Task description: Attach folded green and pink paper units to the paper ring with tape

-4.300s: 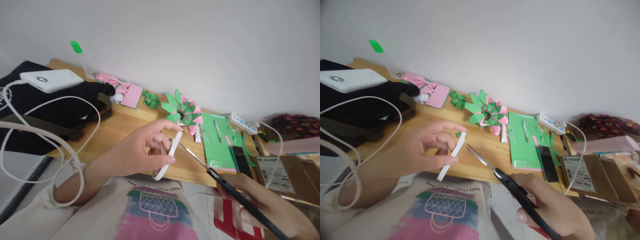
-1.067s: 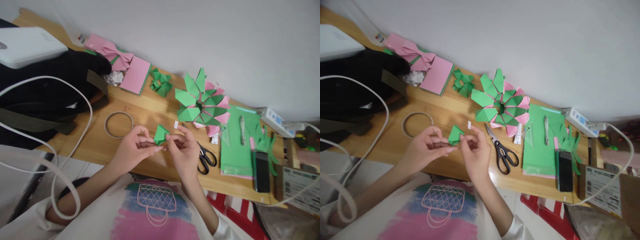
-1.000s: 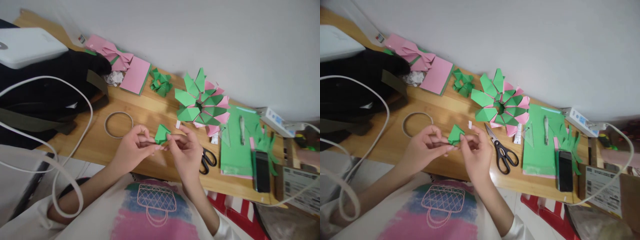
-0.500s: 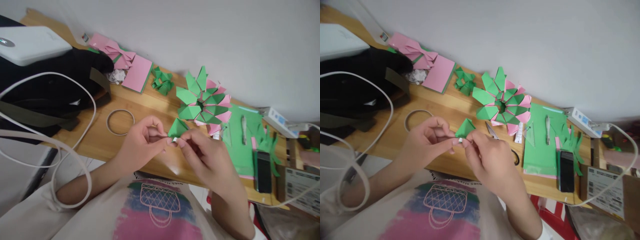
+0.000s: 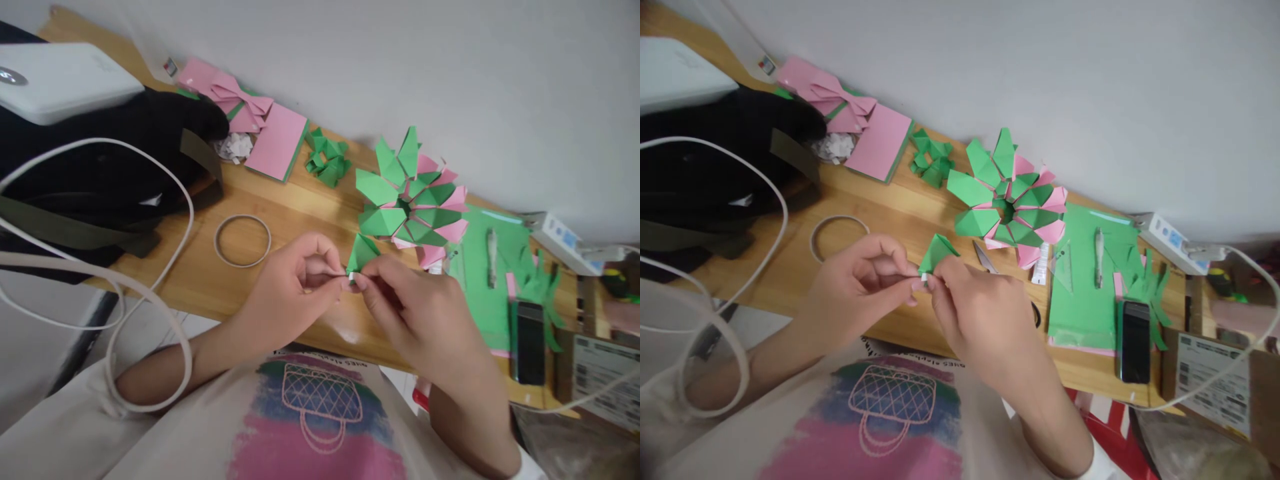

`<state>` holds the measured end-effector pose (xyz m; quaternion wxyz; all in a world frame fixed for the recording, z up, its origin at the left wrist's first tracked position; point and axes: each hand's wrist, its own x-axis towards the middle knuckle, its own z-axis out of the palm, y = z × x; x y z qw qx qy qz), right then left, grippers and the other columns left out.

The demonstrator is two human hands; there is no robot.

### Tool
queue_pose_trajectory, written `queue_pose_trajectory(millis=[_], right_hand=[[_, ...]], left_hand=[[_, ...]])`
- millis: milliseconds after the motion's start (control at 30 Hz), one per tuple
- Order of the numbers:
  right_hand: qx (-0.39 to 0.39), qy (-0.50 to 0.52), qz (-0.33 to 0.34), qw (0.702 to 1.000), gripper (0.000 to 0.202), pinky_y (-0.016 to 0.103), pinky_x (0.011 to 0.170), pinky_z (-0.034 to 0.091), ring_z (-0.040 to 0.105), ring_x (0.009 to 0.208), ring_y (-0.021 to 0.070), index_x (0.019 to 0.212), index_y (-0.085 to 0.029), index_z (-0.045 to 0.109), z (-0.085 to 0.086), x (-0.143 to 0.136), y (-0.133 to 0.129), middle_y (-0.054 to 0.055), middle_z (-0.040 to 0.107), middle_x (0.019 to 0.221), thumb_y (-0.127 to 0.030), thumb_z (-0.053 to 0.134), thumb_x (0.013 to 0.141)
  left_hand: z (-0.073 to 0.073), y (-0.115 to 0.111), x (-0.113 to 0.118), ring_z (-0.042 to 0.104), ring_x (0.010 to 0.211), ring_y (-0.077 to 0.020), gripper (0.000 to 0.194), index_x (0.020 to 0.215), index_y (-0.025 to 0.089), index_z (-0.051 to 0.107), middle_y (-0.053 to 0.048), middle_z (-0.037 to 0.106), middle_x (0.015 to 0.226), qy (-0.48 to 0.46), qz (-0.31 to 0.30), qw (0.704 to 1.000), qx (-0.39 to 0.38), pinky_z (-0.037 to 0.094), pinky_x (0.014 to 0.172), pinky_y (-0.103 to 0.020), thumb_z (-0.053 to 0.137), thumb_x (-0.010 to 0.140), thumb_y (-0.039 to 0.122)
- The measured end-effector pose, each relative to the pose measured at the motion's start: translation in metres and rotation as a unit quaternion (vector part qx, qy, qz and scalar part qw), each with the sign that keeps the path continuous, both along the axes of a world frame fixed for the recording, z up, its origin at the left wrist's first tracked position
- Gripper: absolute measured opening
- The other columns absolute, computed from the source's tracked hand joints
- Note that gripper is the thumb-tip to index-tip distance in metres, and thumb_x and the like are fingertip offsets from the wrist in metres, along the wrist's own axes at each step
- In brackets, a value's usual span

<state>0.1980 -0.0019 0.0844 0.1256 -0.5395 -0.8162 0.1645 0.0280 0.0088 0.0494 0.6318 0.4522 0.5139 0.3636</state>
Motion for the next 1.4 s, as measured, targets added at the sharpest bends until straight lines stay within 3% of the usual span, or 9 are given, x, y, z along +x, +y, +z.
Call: queue_pose_trajectory(millis=[167, 400, 667, 800, 933, 1067, 1167, 1300, 1400], right_hand=[[0.036, -0.026, -0.008, 0.999, 0.021, 0.025, 0.042, 0.021, 0.048, 0.038, 0.01, 0.076, -0.018, 0.058, -0.003, -0.004, -0.001, -0.003, 0.057, 0.05, -0.025, 0.048, 0.093], [0.061, -0.058, -0.035, 0.996, 0.024, 0.027, 0.042, 0.017, 0.052, 0.037, 0.0128, 0.074, -0.018, 0.059, -0.005, -0.009, -0.001, 0.0, 0.062, 0.049, -0.03, 0.048, 0.092], [0.019, -0.053, -0.121, 0.991, 0.024, 0.026, 0.044, 0.018, 0.051, 0.037, 0.0139, 0.073, -0.02, 0.066, -0.009, -0.016, -0.001, 0.0, 0.061, 0.045, -0.037, 0.058, 0.088], [0.001, -0.055, -0.193, 0.98, 0.033, 0.026, 0.044, 0.018, 0.046, 0.036, 0.0144, 0.064, -0.02, 0.064, -0.012, -0.013, -0.002, 0.002, 0.057, 0.042, -0.049, 0.068, 0.078], [-0.087, 0.092, -0.227, 0.966, 0.031, 0.025, 0.044, 0.022, 0.042, 0.039, 0.011, 0.07, -0.019, 0.065, -0.017, -0.01, -0.007, -0.003, 0.051, 0.043, -0.049, 0.07, 0.075], [-0.164, 0.358, -0.248, 0.885, 0.037, 0.021, 0.04, 0.022, 0.032, 0.042, 0.0066, 0.071, -0.018, 0.063, -0.026, -0.018, -0.012, -0.007, 0.041, 0.046, -0.054, 0.063, 0.081], [-0.137, 0.434, -0.293, 0.841, 0.042, 0.02, 0.039, 0.02, 0.026, 0.042, 0.0052, 0.059, -0.018, 0.055, -0.035, -0.027, -0.012, -0.008, 0.038, 0.045, -0.053, 0.065, 0.08], [-0.124, 0.461, -0.29, 0.829, 0.043, 0.021, 0.039, 0.021, 0.026, 0.04, 0.0049, 0.056, -0.019, 0.05, -0.042, -0.033, -0.012, -0.008, 0.038, 0.044, -0.05, 0.063, 0.082], [-0.125, 0.447, -0.254, 0.849, 0.04, 0.021, 0.039, 0.024, 0.03, 0.04, 0.0061, 0.061, -0.019, 0.052, -0.044, -0.019, -0.019, -0.007, 0.039, 0.045, -0.049, 0.057, 0.088]], left_hand=[[-0.001, -0.001, -0.001, 0.068, 0.06, -0.0108, 0.017, 0.075, 0.022, 0.054, 0.007, 0.067, 0.067, -0.017, -0.014, 1.0, 0.014, 0.054, 0.056, -0.018, 0.069, 0.074, 0.016], [-0.002, 0.001, 0.001, 0.067, 0.059, -0.0133, 0.018, 0.072, 0.022, 0.051, 0.004, 0.066, 0.065, 0.009, 0.011, 1.0, 0.025, 0.053, 0.055, -0.021, 0.068, 0.077, 0.025], [-0.009, -0.006, 0.002, 0.07, 0.075, -0.014, 0.01, 0.077, 0.024, 0.056, 0.003, 0.068, 0.077, 0.15, 0.023, 0.967, 0.205, 0.056, 0.072, -0.025, 0.058, 0.085, 0.018], [-0.012, -0.005, -0.002, 0.07, 0.076, -0.0146, 0.01, 0.078, 0.025, 0.054, 0.002, 0.069, 0.079, 0.149, 0.029, 0.968, 0.202, 0.057, 0.073, -0.026, 0.06, 0.083, 0.017], [-0.01, 0.001, -0.004, 0.07, 0.072, -0.017, 0.014, 0.081, 0.025, 0.053, 0.002, 0.07, 0.077, 0.083, 0.085, 0.985, 0.123, 0.057, 0.065, -0.027, 0.066, 0.079, 0.024], [-0.006, 0.004, 0.001, 0.066, 0.057, -0.0147, 0.02, 0.075, 0.024, 0.049, 0.004, 0.066, 0.063, 0.0, 0.073, 0.996, 0.056, 0.054, 0.056, -0.025, 0.069, 0.074, 0.027], [-0.004, 0.004, 0.005, 0.065, 0.056, -0.0133, 0.022, 0.073, 0.023, 0.048, 0.005, 0.066, 0.063, -0.017, 0.072, 0.996, 0.044, 0.055, 0.057, -0.025, 0.069, 0.072, 0.027], [-0.006, 0.003, 0.01, 0.064, 0.056, -0.012, 0.024, 0.071, 0.022, 0.048, 0.005, 0.067, 0.064, -0.057, 0.068, 0.996, 0.025, 0.056, 0.056, -0.024, 0.072, 0.07, 0.026], [-0.008, 0.005, 0.01, 0.062, 0.05, -0.0103, 0.023, 0.069, 0.022, 0.048, 0.007, 0.064, 0.059, -0.1, 0.05, 0.994, 0.01, 0.054, 0.055, -0.023, 0.072, 0.069, 0.023]])
